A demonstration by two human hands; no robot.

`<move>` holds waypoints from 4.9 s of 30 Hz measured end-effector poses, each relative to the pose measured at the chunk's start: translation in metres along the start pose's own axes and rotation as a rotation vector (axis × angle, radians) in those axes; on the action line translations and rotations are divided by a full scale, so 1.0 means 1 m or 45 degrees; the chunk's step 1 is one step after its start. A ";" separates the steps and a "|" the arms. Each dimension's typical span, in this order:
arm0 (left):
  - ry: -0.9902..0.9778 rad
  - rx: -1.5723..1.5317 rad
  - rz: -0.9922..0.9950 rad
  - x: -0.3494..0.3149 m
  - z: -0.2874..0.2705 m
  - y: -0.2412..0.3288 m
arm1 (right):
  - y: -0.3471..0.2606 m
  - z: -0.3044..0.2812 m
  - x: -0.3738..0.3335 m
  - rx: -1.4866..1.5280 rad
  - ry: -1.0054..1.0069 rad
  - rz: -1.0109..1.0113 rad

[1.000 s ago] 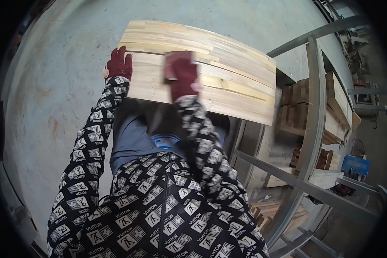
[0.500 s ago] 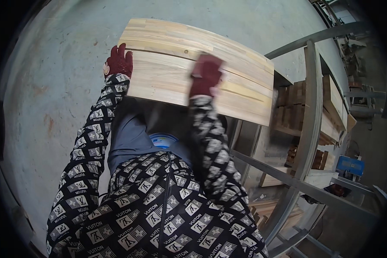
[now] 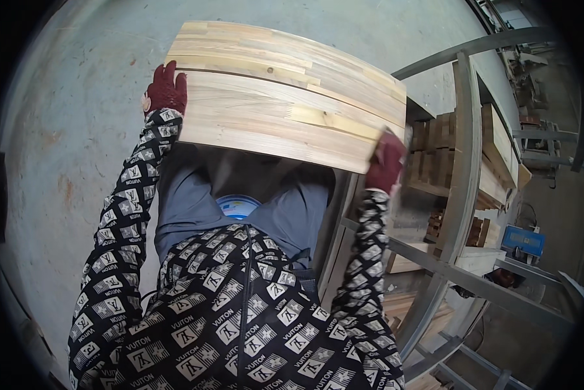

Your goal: Sanding a piece of wood using sandpaper.

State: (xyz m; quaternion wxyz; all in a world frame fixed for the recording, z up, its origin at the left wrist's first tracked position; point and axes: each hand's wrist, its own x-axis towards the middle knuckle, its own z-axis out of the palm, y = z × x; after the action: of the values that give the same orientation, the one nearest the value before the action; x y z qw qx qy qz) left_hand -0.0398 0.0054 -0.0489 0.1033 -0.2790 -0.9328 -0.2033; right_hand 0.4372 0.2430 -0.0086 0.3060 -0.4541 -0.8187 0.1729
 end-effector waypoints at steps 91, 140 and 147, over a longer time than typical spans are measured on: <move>-0.061 -0.023 -0.014 0.000 -0.007 0.002 | -0.170 0.139 -0.048 0.226 -0.347 -0.670; -0.012 -0.084 -0.036 -0.002 -0.007 0.005 | -0.132 0.132 0.016 0.075 -0.161 -0.375; -0.068 -0.043 -0.080 0.000 -0.007 0.007 | 0.013 0.053 0.054 -0.509 0.160 0.002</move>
State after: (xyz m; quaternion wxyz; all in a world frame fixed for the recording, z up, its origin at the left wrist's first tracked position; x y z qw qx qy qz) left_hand -0.0352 0.0080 -0.0404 0.0670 -0.2565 -0.9400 -0.2148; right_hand 0.3890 0.2954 -0.0375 0.2601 -0.5162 -0.8158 -0.0214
